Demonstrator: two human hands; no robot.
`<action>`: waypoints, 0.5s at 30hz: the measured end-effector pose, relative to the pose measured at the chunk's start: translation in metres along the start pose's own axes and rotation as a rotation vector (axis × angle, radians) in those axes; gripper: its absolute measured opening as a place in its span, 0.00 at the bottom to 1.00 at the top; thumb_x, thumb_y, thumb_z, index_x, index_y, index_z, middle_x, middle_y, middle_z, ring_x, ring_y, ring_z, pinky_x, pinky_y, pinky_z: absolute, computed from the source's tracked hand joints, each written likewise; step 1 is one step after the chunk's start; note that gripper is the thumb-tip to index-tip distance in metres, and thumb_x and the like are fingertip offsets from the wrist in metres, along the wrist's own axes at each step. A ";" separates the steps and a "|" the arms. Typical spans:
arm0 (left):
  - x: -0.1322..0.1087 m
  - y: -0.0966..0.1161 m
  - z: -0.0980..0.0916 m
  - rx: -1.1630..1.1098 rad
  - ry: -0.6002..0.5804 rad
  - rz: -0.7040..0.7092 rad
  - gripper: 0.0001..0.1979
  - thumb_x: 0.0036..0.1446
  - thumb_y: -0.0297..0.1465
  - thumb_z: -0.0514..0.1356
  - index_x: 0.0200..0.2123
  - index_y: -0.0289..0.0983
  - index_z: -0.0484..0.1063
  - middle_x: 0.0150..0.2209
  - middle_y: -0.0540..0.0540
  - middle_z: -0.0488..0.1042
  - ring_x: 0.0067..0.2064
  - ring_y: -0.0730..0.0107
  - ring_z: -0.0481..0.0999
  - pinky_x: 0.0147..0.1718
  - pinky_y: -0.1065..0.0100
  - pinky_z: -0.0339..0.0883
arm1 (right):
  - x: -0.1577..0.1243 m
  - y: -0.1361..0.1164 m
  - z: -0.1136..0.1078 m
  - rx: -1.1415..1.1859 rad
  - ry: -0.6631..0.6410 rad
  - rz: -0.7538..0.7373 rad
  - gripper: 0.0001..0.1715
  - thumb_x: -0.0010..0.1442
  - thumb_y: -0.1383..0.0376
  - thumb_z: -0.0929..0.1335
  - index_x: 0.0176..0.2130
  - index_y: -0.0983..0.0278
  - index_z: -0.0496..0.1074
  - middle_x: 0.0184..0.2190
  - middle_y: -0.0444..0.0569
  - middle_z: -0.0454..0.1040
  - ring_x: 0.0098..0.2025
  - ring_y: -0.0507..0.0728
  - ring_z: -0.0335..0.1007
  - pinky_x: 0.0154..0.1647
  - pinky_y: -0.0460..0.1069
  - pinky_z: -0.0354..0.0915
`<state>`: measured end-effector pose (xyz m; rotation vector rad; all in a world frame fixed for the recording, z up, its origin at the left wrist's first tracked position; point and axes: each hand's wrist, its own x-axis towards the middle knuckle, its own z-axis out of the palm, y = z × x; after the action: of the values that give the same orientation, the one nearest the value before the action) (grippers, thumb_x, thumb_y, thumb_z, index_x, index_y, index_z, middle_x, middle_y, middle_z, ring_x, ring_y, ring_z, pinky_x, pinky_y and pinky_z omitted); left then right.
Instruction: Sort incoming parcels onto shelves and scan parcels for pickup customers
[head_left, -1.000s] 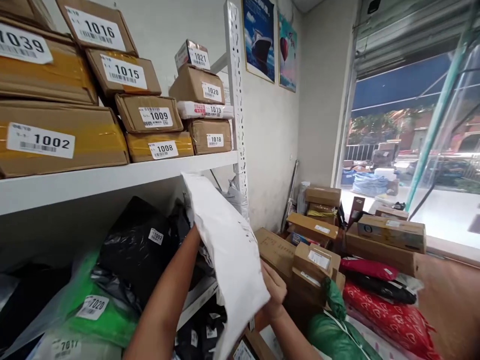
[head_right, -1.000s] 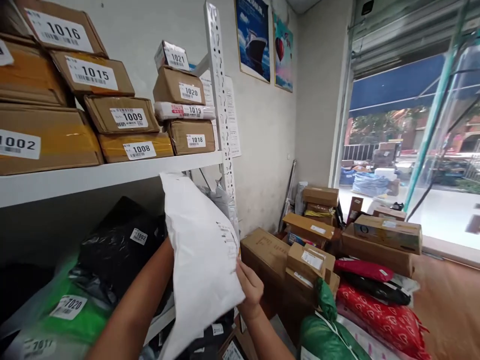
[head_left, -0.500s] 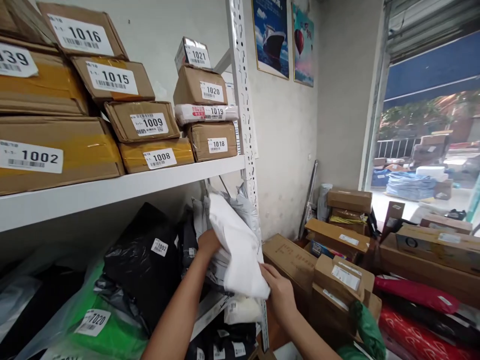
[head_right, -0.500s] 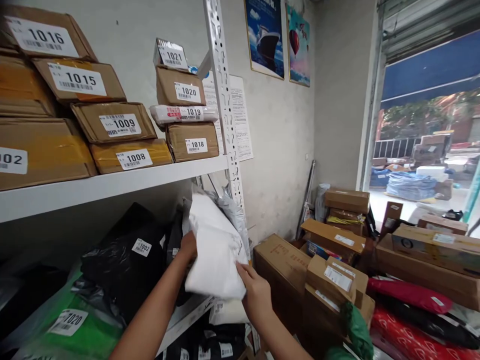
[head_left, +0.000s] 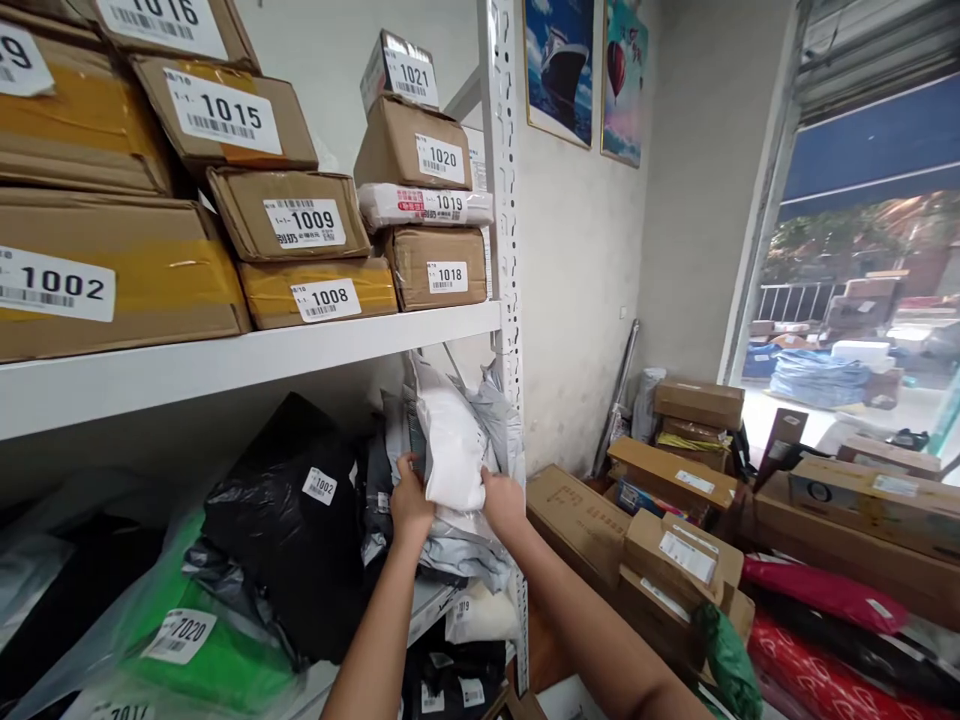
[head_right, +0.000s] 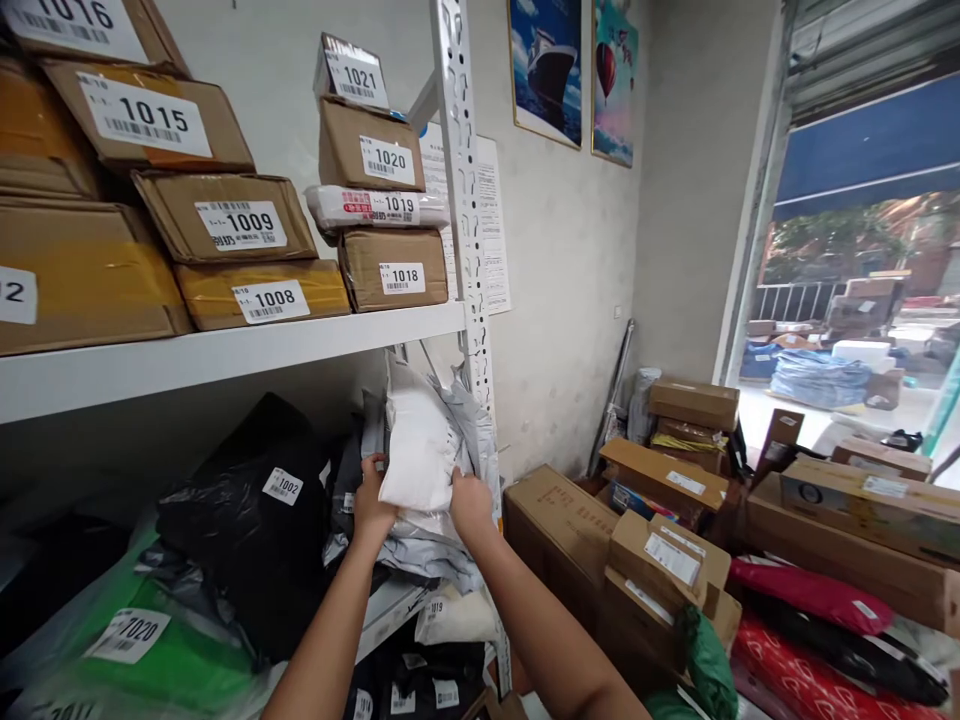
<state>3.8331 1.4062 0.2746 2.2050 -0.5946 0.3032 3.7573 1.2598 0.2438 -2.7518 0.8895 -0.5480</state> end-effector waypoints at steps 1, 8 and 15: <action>-0.004 0.000 0.001 -0.042 0.017 -0.013 0.22 0.59 0.35 0.56 0.55 0.38 0.57 0.35 0.43 0.80 0.36 0.55 0.79 0.30 0.66 0.61 | 0.007 -0.004 0.003 -0.003 -0.013 0.014 0.24 0.65 0.74 0.58 0.57 0.68 0.69 0.41 0.62 0.79 0.44 0.61 0.77 0.42 0.51 0.70; -0.013 -0.005 0.005 -0.191 0.125 0.021 0.28 0.53 0.25 0.54 0.58 0.42 0.56 0.29 0.51 0.74 0.30 0.62 0.75 0.30 0.68 0.58 | 0.024 -0.007 0.002 0.009 -0.060 0.045 0.21 0.64 0.76 0.58 0.46 0.72 0.77 0.42 0.66 0.79 0.46 0.62 0.77 0.45 0.52 0.71; -0.006 0.004 0.000 -0.135 0.058 0.162 0.40 0.53 0.23 0.53 0.68 0.46 0.46 0.27 0.53 0.70 0.28 0.65 0.73 0.30 0.69 0.58 | -0.004 -0.003 0.001 -0.021 -0.198 -0.042 0.15 0.62 0.75 0.64 0.44 0.72 0.79 0.44 0.65 0.78 0.49 0.64 0.76 0.47 0.52 0.69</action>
<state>3.8263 1.4057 0.2747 2.0168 -0.7416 0.3980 3.7569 1.2648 0.2428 -2.7883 0.7972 -0.2675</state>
